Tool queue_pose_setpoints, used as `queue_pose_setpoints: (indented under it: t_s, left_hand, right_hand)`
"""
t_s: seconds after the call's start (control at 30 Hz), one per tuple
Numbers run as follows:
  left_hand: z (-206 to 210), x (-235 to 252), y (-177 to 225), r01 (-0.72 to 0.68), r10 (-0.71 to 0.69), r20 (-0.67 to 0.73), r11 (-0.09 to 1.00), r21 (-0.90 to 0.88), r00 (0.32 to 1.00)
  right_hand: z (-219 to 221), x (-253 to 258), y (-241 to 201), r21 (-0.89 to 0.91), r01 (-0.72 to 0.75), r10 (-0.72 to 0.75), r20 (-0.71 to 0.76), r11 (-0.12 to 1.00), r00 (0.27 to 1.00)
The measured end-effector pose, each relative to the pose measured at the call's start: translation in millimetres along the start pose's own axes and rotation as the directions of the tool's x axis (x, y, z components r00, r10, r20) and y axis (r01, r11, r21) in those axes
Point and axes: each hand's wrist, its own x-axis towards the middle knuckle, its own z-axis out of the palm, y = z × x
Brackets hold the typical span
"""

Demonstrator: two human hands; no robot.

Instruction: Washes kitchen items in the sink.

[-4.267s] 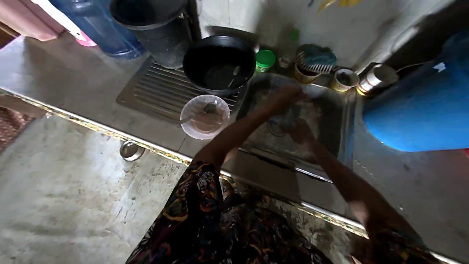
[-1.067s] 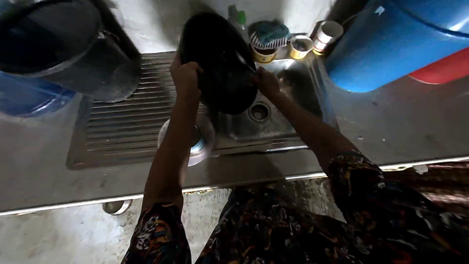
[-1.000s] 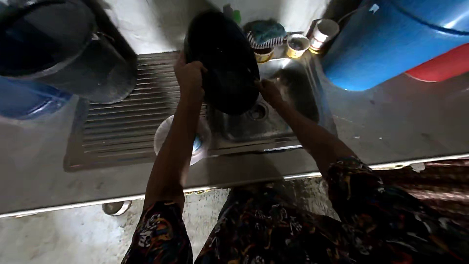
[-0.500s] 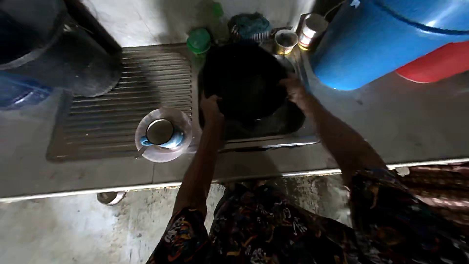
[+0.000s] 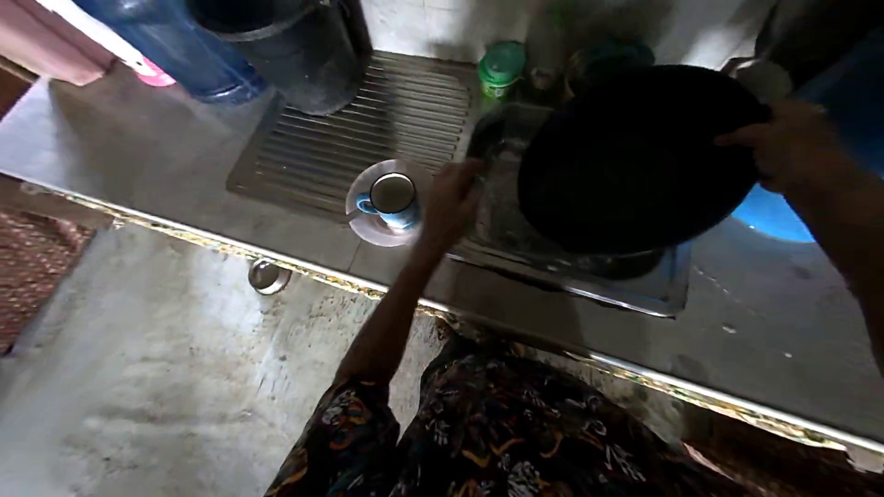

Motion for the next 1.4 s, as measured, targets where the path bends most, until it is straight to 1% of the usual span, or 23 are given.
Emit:
queue_pose_setpoints:
  t_s: [0.03,0.1,0.13,0.17,0.23,0.3,0.4,0.47,0.5,0.57,0.6,0.67,0.73,0.83,0.93,1.03,1.1,1.17,1.2,1.3,1.33,1.37,1.4]
  left_hand:
    - [-28.1,-4.3,-12.6,-0.025,0.033,-0.064,0.993,0.111,0.997]
    - [-80.9,-12.5,-51.1,0.032,-0.013,-0.068,0.958,0.286,0.998]
    - [-101.2,-15.4,-75.7,0.030,-0.027,-0.015,0.954,0.298,1.000]
    - [-115.6,-17.4,-99.6,0.000,-0.014,0.055,0.967,0.253,0.998]
    - [-132.8,-14.5,-127.8,-0.026,0.001,0.234,0.994,0.102,0.972]
    - [-139.4,-7.8,-125.7,0.017,-0.023,0.365,1.000,0.018,0.931]
    - [-136.8,3.1,-130.7,0.034,-0.090,0.468,0.991,0.126,0.879]
    - [-133.5,6.1,-137.7,-0.018,-0.085,0.521,0.982,0.190,0.849]
    - [-131.5,5.3,-137.1,-0.024,-0.093,0.532,0.978,0.209,0.842]
    - [-125.8,5.9,-122.8,0.041,-0.170,0.499,0.965,0.258,0.850]
    - [-122.5,6.7,-118.3,0.034,-0.153,0.472,0.967,0.251,0.868]
    - [-117.1,12.6,-103.8,-0.047,-0.055,0.439,0.975,0.217,0.897]
    - [-108.1,21.4,-81.5,-0.173,0.064,0.430,0.960,0.218,0.901]
    - [-80.7,34.3,-42.6,-0.289,0.170,0.452,0.934,0.210,0.876]
    - [-31.9,53.0,-16.8,-0.406,0.226,0.594,0.894,0.189,0.772]
    - [32.8,68.8,-9.2,-0.364,0.148,0.707,0.917,0.164,0.691]
    - [71.9,77.7,-14.0,-0.384,0.149,0.730,0.909,0.165,0.667]
    - [99.9,83.4,-13.6,-0.356,0.124,0.740,0.920,0.164,0.661]
    - [111.5,85.2,-12.3,-0.346,0.126,0.745,0.927,0.147,0.655]
    - [144.6,93.2,-18.5,-0.390,0.256,0.743,0.921,0.008,0.619]
    - [147.6,95.0,-16.6,-0.350,0.263,0.740,0.936,-0.040,0.619]
    - [147.4,96.4,-16.0,-0.265,0.247,0.734,0.960,-0.095,0.633]
    - [146.1,98.1,-18.1,-0.131,0.198,0.729,0.980,-0.149,0.655]
  right_hand:
    - [-0.6,-1.6,-1.3,-0.010,0.011,-0.011,0.008,1.000,1.000]
    - [-0.6,-2.9,-3.0,-0.019,0.003,-0.003,0.011,1.000,1.000]
    - [-0.6,-5.5,-5.9,-0.019,-0.016,0.016,0.013,1.000,1.000]
    - [-0.8,-8.8,-8.7,-0.021,-0.031,0.031,0.012,0.999,0.999]
    - [-0.7,-12.3,-9.7,-0.020,-0.039,0.039,0.008,0.999,0.999]
    - [0.0,-15.0,-12.0,-0.039,-0.051,0.051,0.001,0.998,0.999]
    - [-4.4,-19.9,-16.6,-0.048,-0.044,0.043,-0.011,0.998,0.999]
    - [-10.0,-22.3,-15.9,-0.022,-0.045,0.045,-0.021,0.999,0.999]
    - [-13.0,-24.3,-15.8,-0.017,-0.060,0.059,-0.028,0.998,0.998]
    - [-18.8,-27.3,-15.1,0.018,-0.086,0.087,-0.067,0.996,0.994]
    - [-21.4,-29.7,-16.9,0.041,-0.094,0.097,-0.080,0.995,0.992]
    - [-26.3,-33.8,-23.3,0.075,-0.092,0.098,-0.090,0.993,0.991]
    - [-32.5,-38.8,-32.9,0.086,-0.077,0.085,-0.096,0.993,0.992]
    - [-43.9,-39.9,-48.6,0.089,-0.022,0.032,-0.114,0.996,0.993]
    - [-55.9,-36.1,-66.5,0.043,0.060,-0.055,-0.114,0.997,0.992]
    - [-64.1,-34.8,-84.2,-0.047,0.131,-0.135,-0.104,0.990,0.985]
    - [-64.4,-38.2,-98.4,-0.143,0.144,-0.159,-0.104,0.979,0.982]
    - [-62.9,-39.4,-108.3,-0.218,0.147,-0.170,-0.093,0.965,0.981]
    - [-62.7,-38.2,-109.3,-0.240,0.156,-0.180,-0.083,0.958,0.980]
    - [-65.3,-30.0,-98.8,-0.271,0.153,-0.185,-0.096,0.950,0.978]
    - [-68.1,-28.4,-92.5,-0.269,0.143,-0.177,-0.110,0.953,0.978]
    - [-70.7,-28.1,-85.7,-0.257,0.117,-0.153,-0.124,0.959,0.980]
    - [-73.4,-27.5,-77.6,-0.234,0.090,-0.126,-0.143,0.968,0.982]
